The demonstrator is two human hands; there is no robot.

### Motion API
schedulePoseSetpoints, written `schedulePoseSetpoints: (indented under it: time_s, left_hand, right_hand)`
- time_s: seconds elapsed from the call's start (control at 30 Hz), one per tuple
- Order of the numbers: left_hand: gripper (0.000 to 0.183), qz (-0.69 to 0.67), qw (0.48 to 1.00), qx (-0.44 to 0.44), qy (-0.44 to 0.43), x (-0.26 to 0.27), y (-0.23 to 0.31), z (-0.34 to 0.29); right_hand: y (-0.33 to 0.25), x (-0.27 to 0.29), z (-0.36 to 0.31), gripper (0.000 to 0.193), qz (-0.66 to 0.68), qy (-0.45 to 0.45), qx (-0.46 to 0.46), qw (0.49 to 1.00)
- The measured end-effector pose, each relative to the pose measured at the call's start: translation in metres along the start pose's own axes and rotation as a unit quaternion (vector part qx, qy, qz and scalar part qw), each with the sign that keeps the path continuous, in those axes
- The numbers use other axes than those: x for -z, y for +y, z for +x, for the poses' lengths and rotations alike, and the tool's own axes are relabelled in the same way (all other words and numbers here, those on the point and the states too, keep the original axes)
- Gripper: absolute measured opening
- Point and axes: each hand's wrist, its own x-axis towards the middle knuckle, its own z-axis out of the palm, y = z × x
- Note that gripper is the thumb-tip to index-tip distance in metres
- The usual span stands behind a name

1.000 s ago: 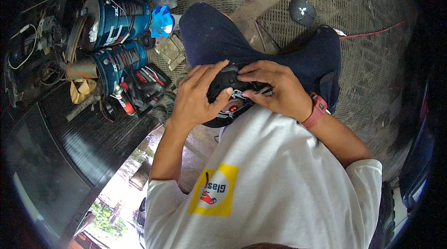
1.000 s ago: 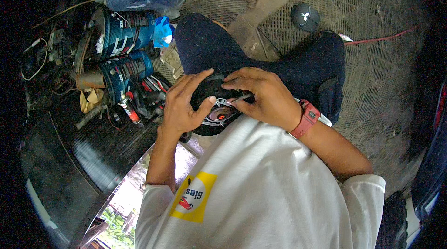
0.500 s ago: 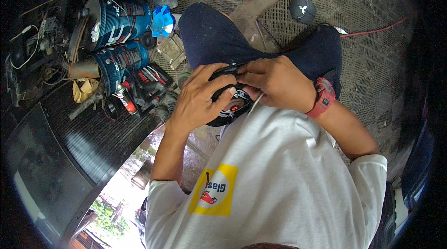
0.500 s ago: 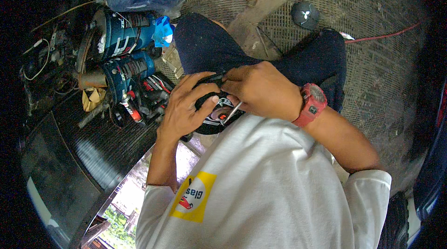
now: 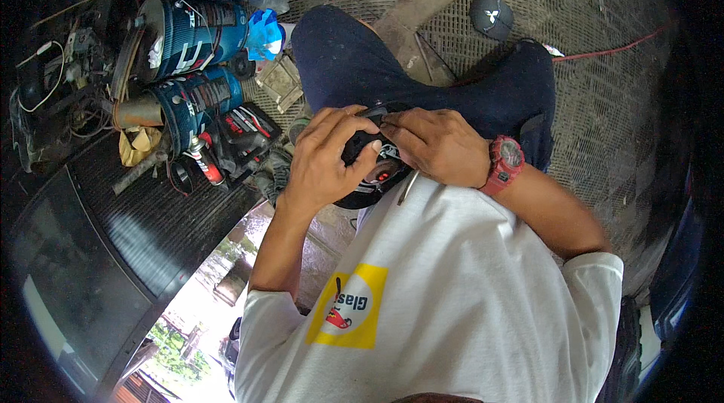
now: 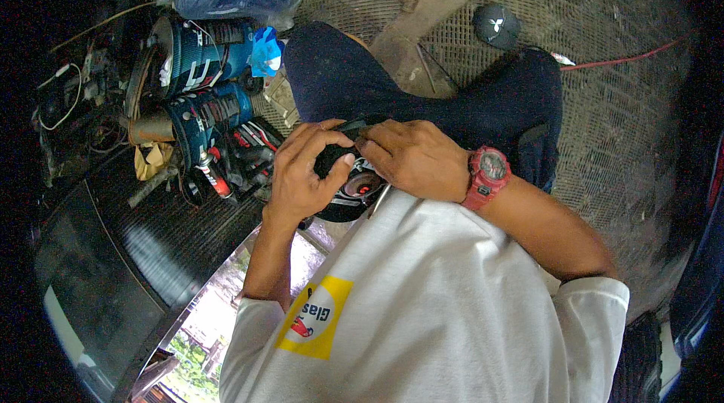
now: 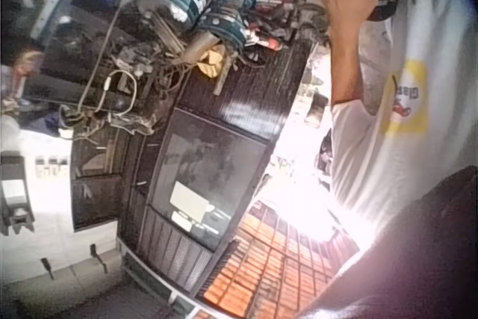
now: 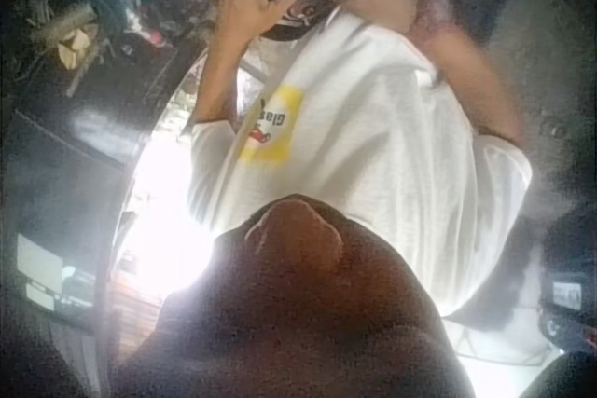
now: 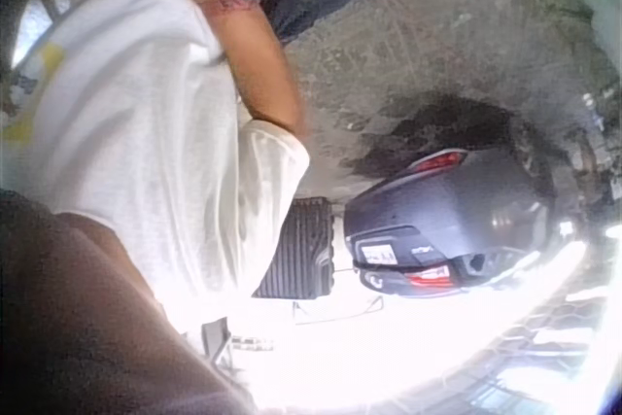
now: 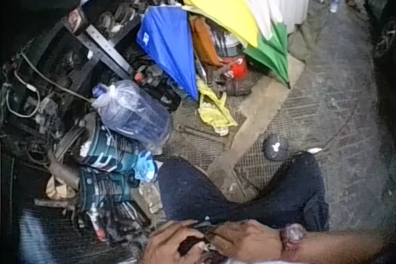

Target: The person uses a thin metal tool to pry and manipulate small internal components and wires within a black plastic automotive housing held in their hands.

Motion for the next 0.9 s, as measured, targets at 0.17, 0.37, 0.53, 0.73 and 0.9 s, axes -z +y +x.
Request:
schedulePoseSetpoints:
  time_s: [0.17,0.37,0.53,0.73,0.9]
  left_hand:
    - [0.035,0.017,0.999,-0.048,0.012,0.002,-0.017,-0.002]
    - [0.075,0.012,0.998,-0.046,0.05,0.01,-0.015,-0.026]
    - [0.079,0.052,0.983,-0.125,0.124,0.008,-0.011,-0.035]
    - [0.071,0.062,0.977,-0.132,0.155,0.002,-0.002,-0.04]
    - [0.063,0.026,0.976,-0.125,0.178,-0.003,-0.003,-0.042]
  right_hand:
    - [-0.009,-0.01,0.0,0.035,0.022,0.023,-0.096,0.995]
    - [-0.005,0.029,0.005,0.045,0.169,0.143,-0.193,0.956]
    - [0.017,0.027,-0.002,0.042,0.318,0.071,-0.285,0.902]
    - [0.028,0.008,-0.005,0.032,0.395,0.018,-0.274,0.877]
    - [0.027,0.009,-0.002,0.027,0.4,-0.002,-0.28,0.873]
